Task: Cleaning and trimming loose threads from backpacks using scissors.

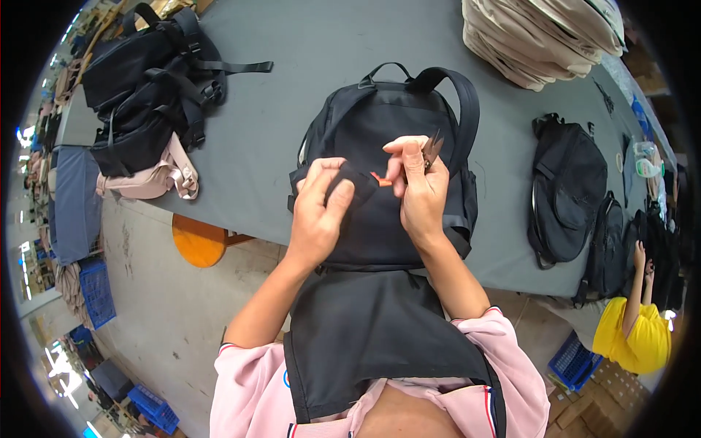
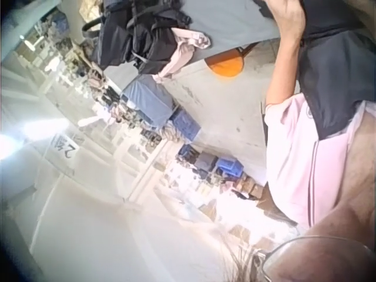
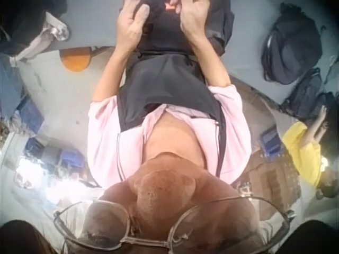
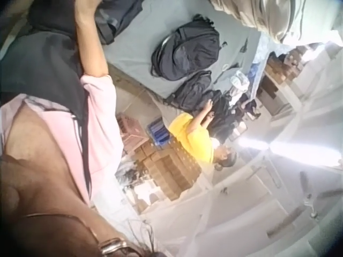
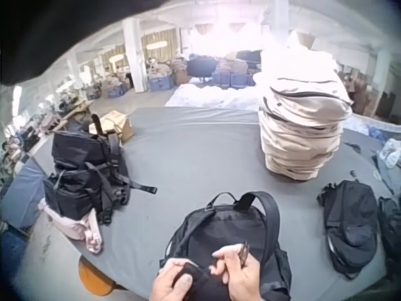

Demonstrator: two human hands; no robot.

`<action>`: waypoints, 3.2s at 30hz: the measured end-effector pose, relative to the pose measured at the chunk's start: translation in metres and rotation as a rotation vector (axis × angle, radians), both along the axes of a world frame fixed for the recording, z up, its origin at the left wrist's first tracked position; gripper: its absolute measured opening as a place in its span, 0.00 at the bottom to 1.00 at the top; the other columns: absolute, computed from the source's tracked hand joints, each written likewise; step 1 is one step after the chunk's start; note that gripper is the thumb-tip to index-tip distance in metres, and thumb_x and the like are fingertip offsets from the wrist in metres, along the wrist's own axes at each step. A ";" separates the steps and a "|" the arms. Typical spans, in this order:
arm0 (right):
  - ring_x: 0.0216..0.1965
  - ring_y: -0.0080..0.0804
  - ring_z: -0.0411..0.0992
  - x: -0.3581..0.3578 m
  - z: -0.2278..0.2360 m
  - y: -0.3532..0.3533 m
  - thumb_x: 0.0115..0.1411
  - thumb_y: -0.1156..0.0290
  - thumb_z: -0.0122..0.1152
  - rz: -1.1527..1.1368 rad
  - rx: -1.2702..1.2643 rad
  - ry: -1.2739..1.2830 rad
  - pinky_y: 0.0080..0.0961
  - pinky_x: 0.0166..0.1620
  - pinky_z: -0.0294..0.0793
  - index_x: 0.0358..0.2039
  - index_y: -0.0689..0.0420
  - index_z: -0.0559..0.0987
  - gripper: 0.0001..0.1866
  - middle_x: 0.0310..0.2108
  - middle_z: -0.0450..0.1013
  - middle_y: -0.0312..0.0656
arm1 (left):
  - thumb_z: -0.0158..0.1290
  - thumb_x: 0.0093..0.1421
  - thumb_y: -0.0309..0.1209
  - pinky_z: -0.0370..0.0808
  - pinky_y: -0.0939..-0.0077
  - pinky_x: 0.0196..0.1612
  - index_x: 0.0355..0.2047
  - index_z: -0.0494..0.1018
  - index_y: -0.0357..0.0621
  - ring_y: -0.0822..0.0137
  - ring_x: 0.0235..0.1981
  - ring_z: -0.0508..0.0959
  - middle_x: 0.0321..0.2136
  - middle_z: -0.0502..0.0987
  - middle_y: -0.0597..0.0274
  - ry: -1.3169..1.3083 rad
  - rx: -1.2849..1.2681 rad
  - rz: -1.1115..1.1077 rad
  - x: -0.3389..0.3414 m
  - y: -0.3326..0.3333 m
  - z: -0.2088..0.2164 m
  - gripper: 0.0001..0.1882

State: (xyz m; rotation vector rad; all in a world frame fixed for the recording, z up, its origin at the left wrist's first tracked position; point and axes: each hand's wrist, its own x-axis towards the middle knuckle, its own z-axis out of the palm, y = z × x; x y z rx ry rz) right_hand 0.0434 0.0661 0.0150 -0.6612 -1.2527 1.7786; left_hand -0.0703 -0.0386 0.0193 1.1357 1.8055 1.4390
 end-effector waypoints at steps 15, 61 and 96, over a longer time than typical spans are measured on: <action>0.20 0.29 0.69 0.019 0.025 -0.004 0.47 0.75 0.63 -0.144 0.834 -0.742 0.22 0.24 0.68 0.33 0.56 0.75 0.11 0.26 0.67 0.37 | 0.46 0.64 0.37 0.64 0.84 0.45 0.43 0.68 0.33 0.77 0.38 0.67 0.41 0.64 0.65 -0.590 0.101 -0.353 -0.022 0.022 -0.017 0.17; 0.29 0.27 0.70 0.030 0.014 -0.034 0.53 0.73 0.60 -0.214 0.296 -0.474 0.22 0.34 0.68 0.31 0.61 0.74 0.06 0.28 0.68 0.37 | 0.53 0.51 0.26 0.63 0.84 0.38 0.26 0.69 0.35 0.74 0.33 0.67 0.32 0.68 0.64 -0.517 0.111 -0.265 -0.017 0.032 0.003 0.06; 0.27 0.15 0.64 0.040 -0.018 -0.049 0.59 0.69 0.56 -0.098 0.008 -0.273 0.17 0.30 0.66 0.31 0.60 0.70 0.08 0.26 0.68 0.32 | 0.47 0.63 0.33 0.61 0.86 0.37 0.28 0.71 0.37 0.80 0.30 0.65 0.28 0.68 0.70 -0.410 0.034 -0.324 0.016 0.014 -0.003 0.12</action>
